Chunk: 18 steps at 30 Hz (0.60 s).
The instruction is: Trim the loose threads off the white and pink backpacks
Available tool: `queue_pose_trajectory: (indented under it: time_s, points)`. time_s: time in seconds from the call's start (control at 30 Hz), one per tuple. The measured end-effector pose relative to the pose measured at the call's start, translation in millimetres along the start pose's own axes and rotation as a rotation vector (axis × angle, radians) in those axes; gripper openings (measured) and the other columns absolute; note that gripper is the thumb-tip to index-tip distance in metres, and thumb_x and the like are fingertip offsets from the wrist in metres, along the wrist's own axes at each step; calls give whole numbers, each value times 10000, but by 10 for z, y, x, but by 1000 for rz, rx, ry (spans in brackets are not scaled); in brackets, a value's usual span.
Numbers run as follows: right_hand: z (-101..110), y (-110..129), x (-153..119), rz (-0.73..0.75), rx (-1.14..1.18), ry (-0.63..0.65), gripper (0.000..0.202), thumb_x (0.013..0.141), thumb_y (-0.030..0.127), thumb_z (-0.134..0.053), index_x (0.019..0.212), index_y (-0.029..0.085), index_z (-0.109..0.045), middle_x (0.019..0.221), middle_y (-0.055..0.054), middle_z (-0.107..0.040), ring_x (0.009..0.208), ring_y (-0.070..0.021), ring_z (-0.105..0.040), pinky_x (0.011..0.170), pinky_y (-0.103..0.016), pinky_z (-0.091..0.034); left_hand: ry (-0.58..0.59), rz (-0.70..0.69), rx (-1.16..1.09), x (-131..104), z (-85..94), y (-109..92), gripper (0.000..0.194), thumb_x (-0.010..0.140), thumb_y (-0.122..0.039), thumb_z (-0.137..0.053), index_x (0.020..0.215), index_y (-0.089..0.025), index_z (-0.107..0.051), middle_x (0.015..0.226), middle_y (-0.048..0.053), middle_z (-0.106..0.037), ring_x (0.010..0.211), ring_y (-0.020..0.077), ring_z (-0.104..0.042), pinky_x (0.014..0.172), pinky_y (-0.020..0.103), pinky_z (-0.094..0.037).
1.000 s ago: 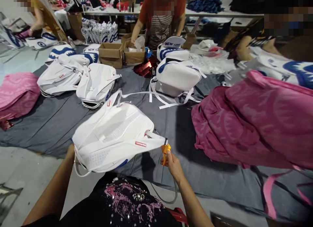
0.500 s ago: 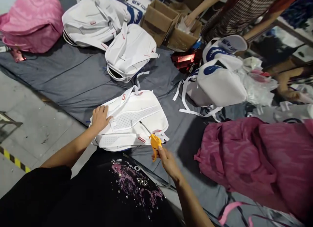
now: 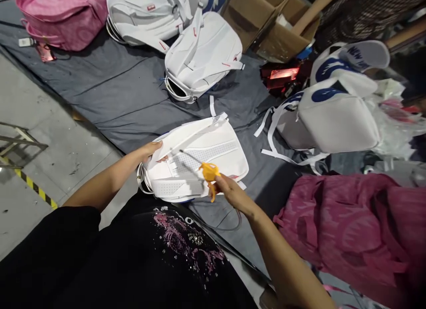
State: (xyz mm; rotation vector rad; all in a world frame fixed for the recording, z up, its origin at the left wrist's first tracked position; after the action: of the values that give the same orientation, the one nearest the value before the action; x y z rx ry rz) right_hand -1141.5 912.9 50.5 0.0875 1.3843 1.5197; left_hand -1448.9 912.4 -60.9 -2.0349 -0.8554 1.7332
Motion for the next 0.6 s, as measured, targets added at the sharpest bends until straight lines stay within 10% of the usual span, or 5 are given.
queue_pose_trajectory:
  time_s: [0.13,0.4,0.5,0.6]
  points:
    - [79,129,120,-34,-159,-217,560,931,742,-274,808,228,-460,585,12,-572,535,-156,-533,614,-290,-445,-11,57,36,33,0,22,401,1028,-423,-360,1087,-109,-603,698,137,-724,576,220,-696,487,270,-521]
    - [175,468,-1,-249,-632,-203,397,967,529,-336,895,206,-555,742,-88,-657,680,-221,-608,643,-300,-415,-13,28,228,134,-6,14,373,1025,-425,-361,1099,-133,-580,755,115,-723,597,194,-679,498,252,-504]
    - [18,433,-90,-305,-598,-55,384,969,505,-369,901,202,-596,785,-100,-685,723,-231,-636,663,-298,-438,-19,-71,361,100,-20,-23,386,1023,-428,-349,1189,-151,-562,932,133,-730,734,207,-709,653,310,-563]
    - [110,348,-269,-470,-661,-255,365,977,458,-382,911,190,-622,790,-112,-693,723,-238,-641,652,-301,-432,-57,-273,538,-91,-111,-97,429,983,-356,-456,1382,-203,-484,1372,164,-585,1261,298,-571,1049,470,-463]
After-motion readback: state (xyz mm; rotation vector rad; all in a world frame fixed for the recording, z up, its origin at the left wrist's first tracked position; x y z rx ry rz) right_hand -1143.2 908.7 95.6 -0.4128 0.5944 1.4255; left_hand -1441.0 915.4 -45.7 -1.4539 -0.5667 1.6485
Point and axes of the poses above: each hand's wrist, its own x-axis towards the middle knuckle, its own z-axis out of the back of the hand, y = z × x, the point moved 6 cm from there along x, towards the middle knuckle
